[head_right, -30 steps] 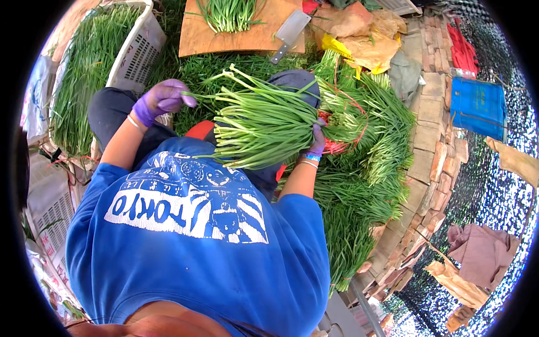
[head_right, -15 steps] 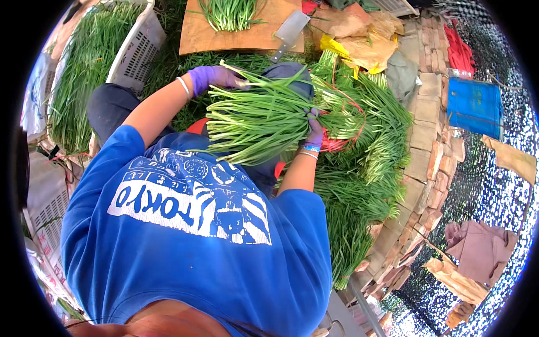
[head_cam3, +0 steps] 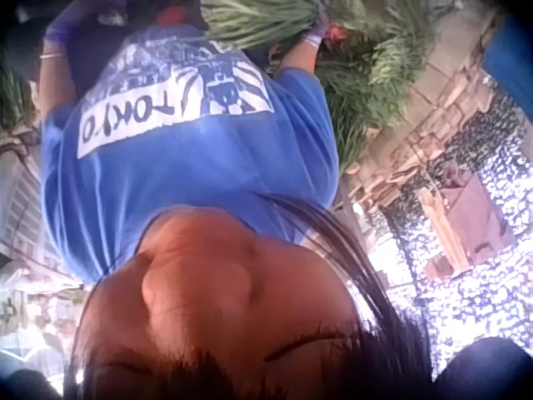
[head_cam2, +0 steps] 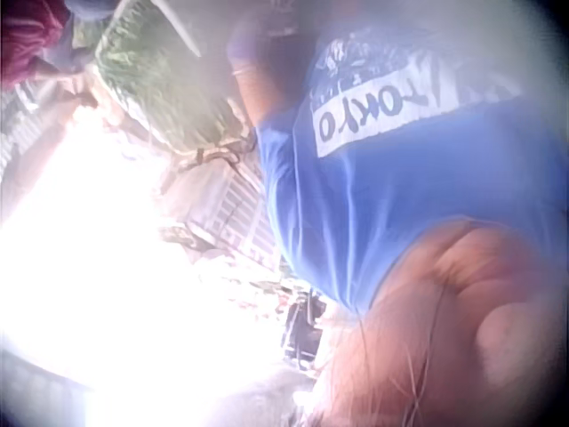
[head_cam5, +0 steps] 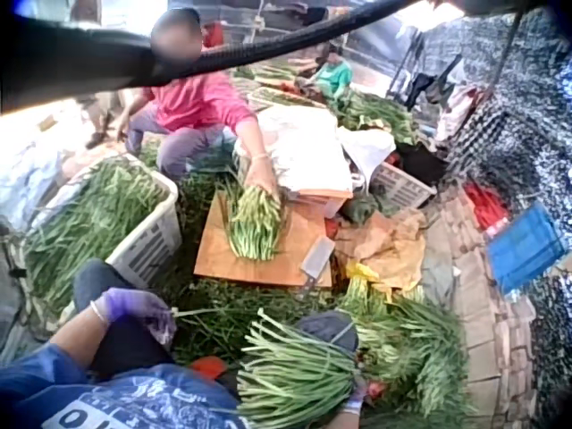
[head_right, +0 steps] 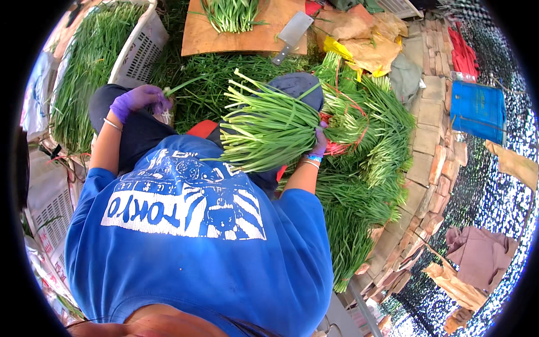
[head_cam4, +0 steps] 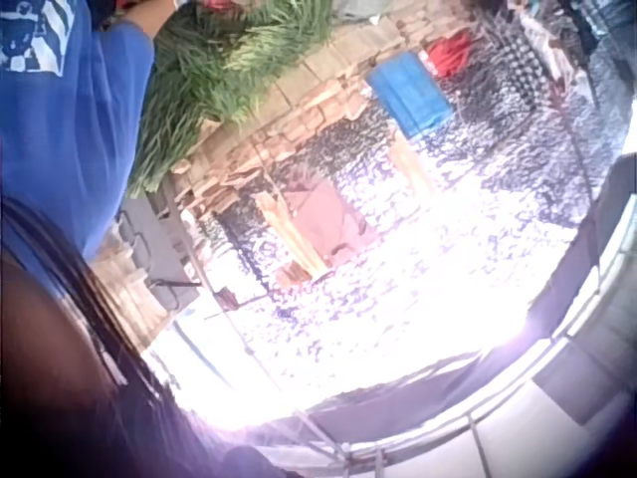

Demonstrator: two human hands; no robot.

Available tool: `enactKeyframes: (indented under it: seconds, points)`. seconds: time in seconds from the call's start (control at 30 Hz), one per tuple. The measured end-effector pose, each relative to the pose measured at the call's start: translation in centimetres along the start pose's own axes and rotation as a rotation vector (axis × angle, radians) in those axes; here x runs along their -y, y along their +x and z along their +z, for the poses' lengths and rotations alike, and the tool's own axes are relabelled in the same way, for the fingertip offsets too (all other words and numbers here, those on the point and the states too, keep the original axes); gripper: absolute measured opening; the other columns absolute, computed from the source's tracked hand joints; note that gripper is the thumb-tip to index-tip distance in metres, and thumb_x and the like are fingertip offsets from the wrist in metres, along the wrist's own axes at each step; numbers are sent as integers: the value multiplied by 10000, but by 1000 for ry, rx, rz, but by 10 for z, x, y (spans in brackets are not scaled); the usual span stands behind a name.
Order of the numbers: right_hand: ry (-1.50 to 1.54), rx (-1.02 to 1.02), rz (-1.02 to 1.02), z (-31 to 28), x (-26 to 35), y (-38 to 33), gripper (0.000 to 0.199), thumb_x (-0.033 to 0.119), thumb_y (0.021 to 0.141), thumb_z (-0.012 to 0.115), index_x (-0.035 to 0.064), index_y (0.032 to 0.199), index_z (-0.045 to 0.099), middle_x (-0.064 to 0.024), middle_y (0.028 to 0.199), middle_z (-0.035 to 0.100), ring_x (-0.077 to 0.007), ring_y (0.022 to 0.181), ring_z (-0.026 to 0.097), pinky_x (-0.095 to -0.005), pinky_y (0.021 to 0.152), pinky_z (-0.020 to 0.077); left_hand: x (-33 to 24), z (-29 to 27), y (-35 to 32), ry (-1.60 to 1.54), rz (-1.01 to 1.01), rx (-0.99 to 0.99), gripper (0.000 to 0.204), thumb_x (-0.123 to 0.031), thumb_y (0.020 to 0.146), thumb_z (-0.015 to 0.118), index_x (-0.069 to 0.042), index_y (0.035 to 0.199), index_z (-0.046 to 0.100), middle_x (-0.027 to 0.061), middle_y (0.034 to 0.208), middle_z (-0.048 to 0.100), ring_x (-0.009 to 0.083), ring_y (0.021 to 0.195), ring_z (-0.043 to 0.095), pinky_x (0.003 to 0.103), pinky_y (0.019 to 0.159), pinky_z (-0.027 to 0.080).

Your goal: The person bundles bunches of chives together by hand, secures them with red string, uses a knife to trim the ends, and places the bundles into a basket.

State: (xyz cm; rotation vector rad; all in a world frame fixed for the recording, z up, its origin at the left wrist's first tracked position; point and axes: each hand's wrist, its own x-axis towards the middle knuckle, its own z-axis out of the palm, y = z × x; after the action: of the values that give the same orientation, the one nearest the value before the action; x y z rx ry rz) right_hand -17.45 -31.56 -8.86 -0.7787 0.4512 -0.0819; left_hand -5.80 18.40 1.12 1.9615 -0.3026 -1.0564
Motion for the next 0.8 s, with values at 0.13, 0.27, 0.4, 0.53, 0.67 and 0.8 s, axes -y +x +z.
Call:
enactKeyframes:
  seconds: [0.13,0.27,0.4,0.53,0.67,0.8]
  points:
    - [-78,102,-16,16,3,4,387,285,794,543,64,1106,485,-156,1100,533,-330,953,538,-474,853,426,-39,30,25,671,164,-429,628,-347,758,600,-85,1276,361,158,1172,497,292,1043,501,387,865,409]
    - [-19,150,25,29,3,7,288,236,789,560,78,1025,505,-143,1081,540,-326,939,542,-482,848,432,-66,78,90,-506,184,9,535,-291,867,502,-91,1320,299,81,1139,515,135,1021,481,290,885,378]
    - [-43,116,50,36,3,11,291,197,798,543,86,1060,482,-142,1096,530,-326,962,532,-478,852,433,-47,94,133,-555,271,216,415,-274,877,472,-57,1228,427,62,1075,542,140,929,513,237,775,424]
    - [-115,9,-43,18,-2,7,417,239,828,480,54,1194,398,-167,1105,518,-319,968,530,-464,849,436,-89,114,74,-1165,164,395,395,-313,856,516,-18,1118,499,58,770,610,97,567,546,206,528,456]
    - [-10,112,-28,2,-2,7,488,239,825,489,41,1237,322,-181,1128,493,-341,977,521,-476,846,434,-58,111,82,-745,159,423,259,-265,838,549,-17,899,590,30,642,571,91,508,498,198,502,401]
    - [-39,143,-30,2,3,4,531,224,806,523,74,1263,299,-162,1135,488,-328,980,518,-474,840,436,-62,110,64,-895,211,382,268,-268,840,538,-10,851,608,52,713,602,76,565,496,195,540,391]
